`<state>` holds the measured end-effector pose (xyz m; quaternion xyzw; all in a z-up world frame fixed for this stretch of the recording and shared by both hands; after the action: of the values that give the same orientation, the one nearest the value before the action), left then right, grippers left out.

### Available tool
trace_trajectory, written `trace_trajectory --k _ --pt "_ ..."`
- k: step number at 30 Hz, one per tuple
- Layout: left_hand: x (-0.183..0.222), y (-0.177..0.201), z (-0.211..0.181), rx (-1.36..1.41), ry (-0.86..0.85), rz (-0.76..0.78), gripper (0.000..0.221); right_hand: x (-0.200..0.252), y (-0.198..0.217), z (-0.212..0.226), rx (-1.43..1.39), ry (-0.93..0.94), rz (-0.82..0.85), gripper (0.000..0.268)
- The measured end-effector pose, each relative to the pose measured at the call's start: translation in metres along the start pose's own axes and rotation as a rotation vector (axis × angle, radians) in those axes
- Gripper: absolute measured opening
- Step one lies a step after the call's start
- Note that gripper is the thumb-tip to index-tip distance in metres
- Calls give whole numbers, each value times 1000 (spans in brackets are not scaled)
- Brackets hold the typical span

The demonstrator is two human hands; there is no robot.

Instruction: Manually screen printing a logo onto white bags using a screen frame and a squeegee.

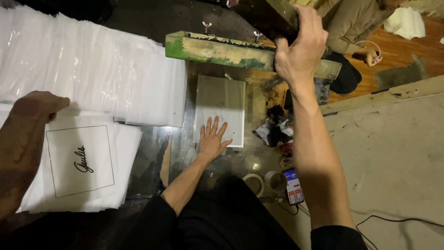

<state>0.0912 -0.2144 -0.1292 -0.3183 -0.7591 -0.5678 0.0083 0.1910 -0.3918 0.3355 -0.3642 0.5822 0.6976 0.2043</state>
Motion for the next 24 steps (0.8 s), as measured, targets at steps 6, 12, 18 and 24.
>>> trace_trajectory --k 6,12,18,24 --pt "4 13 -2 51 -4 -31 88 20 2 9 -11 3 -7 58" --pt "75 84 64 1020 58 -209 80 163 -4 58 -46 122 -172 53" --pt "143 72 145 1043 516 -201 77 269 -185 41 -7 66 731 52" --pt "135 66 137 1294 641 -76 50 203 -346 -67 71 2 919 69"
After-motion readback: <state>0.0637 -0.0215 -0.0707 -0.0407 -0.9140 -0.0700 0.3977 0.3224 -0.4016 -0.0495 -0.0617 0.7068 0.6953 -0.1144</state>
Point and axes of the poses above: each hand's wrist, its own x-axis away from the middle knuckle, its own y-axis out of the back of the hand, z = x × y, the point moved 7 cm from there along -x, towards the middle knuckle, and after that the axes turned 12 degrees about y, right-handed, at the moved point
